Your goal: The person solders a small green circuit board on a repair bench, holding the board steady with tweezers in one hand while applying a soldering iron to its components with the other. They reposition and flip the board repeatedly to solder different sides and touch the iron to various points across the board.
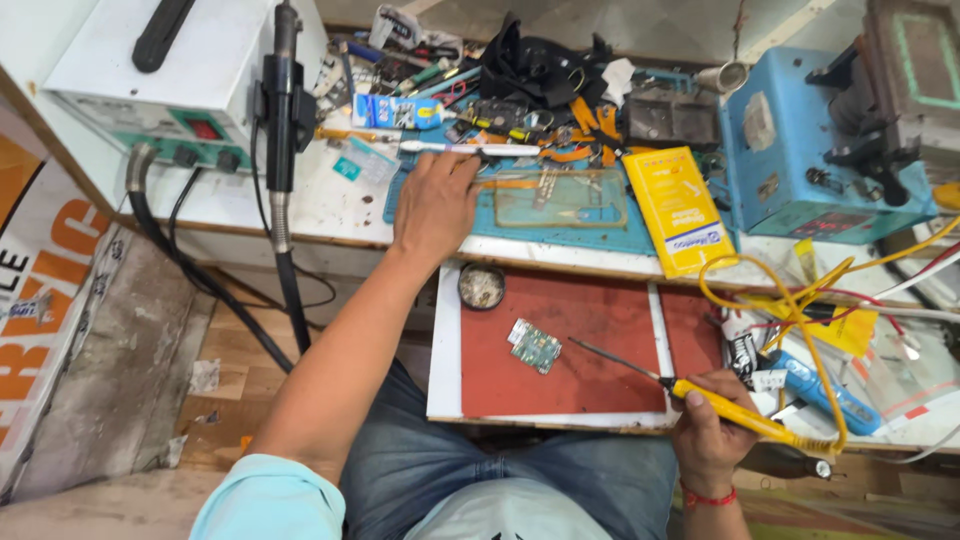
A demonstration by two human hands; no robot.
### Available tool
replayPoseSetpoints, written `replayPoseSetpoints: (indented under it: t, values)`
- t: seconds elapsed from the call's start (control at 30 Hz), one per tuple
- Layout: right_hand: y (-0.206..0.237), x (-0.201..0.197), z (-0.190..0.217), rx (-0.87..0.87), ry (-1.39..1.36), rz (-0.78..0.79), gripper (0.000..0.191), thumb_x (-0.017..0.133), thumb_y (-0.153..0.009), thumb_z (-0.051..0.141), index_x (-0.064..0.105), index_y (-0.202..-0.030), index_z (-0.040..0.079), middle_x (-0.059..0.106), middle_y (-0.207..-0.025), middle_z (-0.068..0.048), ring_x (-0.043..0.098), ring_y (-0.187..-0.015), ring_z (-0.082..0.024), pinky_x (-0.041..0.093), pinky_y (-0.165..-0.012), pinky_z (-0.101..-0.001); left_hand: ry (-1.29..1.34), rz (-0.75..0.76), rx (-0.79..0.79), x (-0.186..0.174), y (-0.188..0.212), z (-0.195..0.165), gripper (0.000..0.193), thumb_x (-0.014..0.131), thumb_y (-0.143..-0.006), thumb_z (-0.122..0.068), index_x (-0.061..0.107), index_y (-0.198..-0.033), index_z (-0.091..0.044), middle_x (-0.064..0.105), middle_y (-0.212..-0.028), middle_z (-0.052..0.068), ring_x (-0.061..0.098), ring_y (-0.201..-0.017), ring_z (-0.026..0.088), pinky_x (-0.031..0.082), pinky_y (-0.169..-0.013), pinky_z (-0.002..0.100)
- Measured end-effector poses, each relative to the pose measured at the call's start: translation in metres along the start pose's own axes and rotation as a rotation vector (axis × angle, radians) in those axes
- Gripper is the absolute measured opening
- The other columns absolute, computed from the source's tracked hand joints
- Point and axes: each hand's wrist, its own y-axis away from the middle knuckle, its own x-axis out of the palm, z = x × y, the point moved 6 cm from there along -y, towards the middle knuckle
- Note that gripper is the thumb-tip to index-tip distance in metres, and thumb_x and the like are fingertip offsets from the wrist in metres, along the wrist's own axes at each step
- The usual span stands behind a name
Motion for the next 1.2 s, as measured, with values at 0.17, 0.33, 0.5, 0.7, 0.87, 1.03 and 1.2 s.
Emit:
replayPoseSetpoints:
  t: [0.17,0.33,0.5,0.7,0.87,1.03,1.2]
  values:
    - [-0.046,0.0,-0.027,-0.004,-0.022,-0.011,0.015,0.069,-0.095,0.004,0.064,-0.107,-0.004,0.061,-0.091,-0.013,0.062,-0.071,-0.015,0.053,-0.069,-0.0256,-0.02,0.048,0.034,0.038,-0.046,0.015,0.021,0.079,-0.085,-0.007,0.075,-0.106,-0.01,0.066,-0.098,0.006,0.059,-0.097,0.031,0.049,-0.083,0.044]
    - [-0.086,-0.012,-0.06,0.038,-0.032,0.018,0.018,0.069,-0.097,0.01,0.066,-0.107,-0.005,0.061,-0.09,-0.012,0.061,-0.069,-0.016,0.051,-0.063,-0.0234,0.065,-0.204,0.113,0.045,-0.051,0.006,0.022,0.08,-0.088,-0.002,0.072,-0.109,-0.004,0.069,-0.108,0.008,0.062,-0.099,0.031,0.05,-0.085,0.044]
    - [-0.138,-0.047,-0.107,0.113,-0.078,0.021,0.019,0.07,-0.097,0.014,0.066,-0.103,-0.004,0.059,-0.091,-0.012,0.06,-0.07,-0.016,0.051,-0.06,-0.0242,0.458,-0.193,-0.181,0.088,-0.021,-0.032,0.02,0.079,-0.092,0.003,0.068,-0.108,0.0,0.071,-0.106,0.012,0.073,-0.096,0.029,0.058,-0.085,0.037]
    - [-0.187,-0.08,-0.134,0.193,-0.149,0.058,0.02,0.069,-0.097,0.015,0.065,-0.105,-0.003,0.06,-0.089,-0.013,0.061,-0.067,-0.017,0.051,-0.058,-0.0243,0.656,-0.134,-0.441,0.149,0.006,-0.081,0.02,0.076,-0.092,0.004,0.07,-0.11,-0.001,0.076,-0.109,0.012,0.077,-0.1,0.024,0.062,-0.089,0.031]
    - [-0.191,-0.104,-0.131,0.165,-0.208,0.079,0.022,0.069,-0.098,0.017,0.065,-0.103,-0.004,0.06,-0.089,-0.014,0.06,-0.067,-0.017,0.049,-0.058,-0.0235,0.753,0.027,-0.389,0.182,0.007,-0.107,0.024,0.074,-0.091,0.004,0.071,-0.115,-0.002,0.076,-0.112,0.013,0.077,-0.101,0.024,0.062,-0.088,0.031]
    - [-0.132,-0.114,-0.116,0.089,-0.224,0.001,0.021,0.069,-0.097,0.017,0.063,-0.108,0.001,0.059,-0.096,-0.012,0.06,-0.067,-0.016,0.053,-0.057,-0.0248,0.711,0.096,-0.334,0.169,0.044,-0.116,0.023,0.073,-0.095,0.0,0.068,-0.117,-0.004,0.074,-0.11,0.011,0.075,-0.097,0.024,0.06,-0.08,0.032]
    - [-0.082,-0.103,-0.09,0.033,-0.193,-0.02,0.019,0.069,-0.098,0.016,0.064,-0.107,0.0,0.058,-0.094,-0.011,0.059,-0.065,-0.015,0.05,-0.056,-0.0239,0.638,0.176,-0.171,0.141,0.068,-0.125,0.019,0.073,-0.095,-0.002,0.067,-0.113,-0.005,0.072,-0.103,0.011,0.073,-0.092,0.028,0.059,-0.079,0.036]
